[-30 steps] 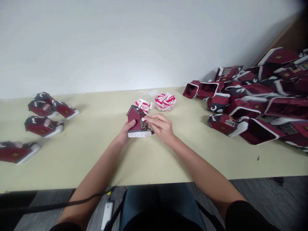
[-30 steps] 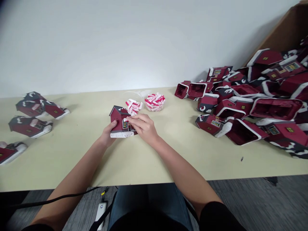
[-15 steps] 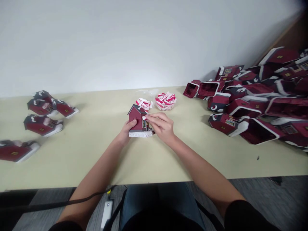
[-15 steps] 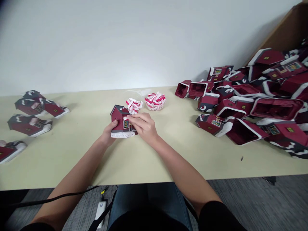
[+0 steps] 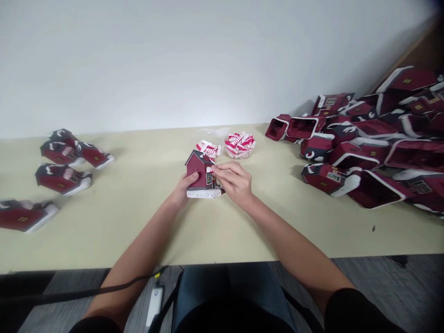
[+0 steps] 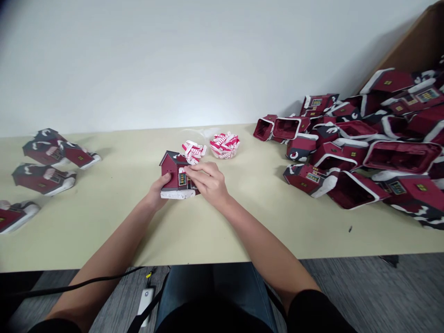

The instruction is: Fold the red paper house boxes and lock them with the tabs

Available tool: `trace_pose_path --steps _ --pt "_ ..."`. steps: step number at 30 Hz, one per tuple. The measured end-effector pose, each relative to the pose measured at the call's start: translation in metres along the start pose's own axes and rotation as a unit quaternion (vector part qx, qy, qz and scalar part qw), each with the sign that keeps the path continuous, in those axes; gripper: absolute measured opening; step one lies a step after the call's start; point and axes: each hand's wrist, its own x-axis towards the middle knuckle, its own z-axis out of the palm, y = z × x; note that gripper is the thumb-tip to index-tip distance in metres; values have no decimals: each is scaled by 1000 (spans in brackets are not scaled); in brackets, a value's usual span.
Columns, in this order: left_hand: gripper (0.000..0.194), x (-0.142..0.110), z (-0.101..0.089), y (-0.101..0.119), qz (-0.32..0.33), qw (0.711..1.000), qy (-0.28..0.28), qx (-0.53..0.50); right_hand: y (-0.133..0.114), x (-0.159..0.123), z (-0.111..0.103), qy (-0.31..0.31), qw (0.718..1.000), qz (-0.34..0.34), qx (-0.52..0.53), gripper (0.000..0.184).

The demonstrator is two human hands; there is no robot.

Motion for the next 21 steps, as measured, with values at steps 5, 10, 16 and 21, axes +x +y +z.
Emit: trace_pose_path --steps 5,10,16,21 --pt "65 0 1 -1 6 1000 -5 -6 2 -3 -1 -29 999 35 7 32" --pt "64 -1 0 -2 -10 1000 6 -8 2 -4 0 -54 997 48 -7 26" --pt "63 -3 0 -5 -13 1000 9 -14 -1 2 1 -46 998 29 -18 22" --pt "62 -4 2 -8 -15 999 31 -10 0 4 1 -57 998 33 4 22"
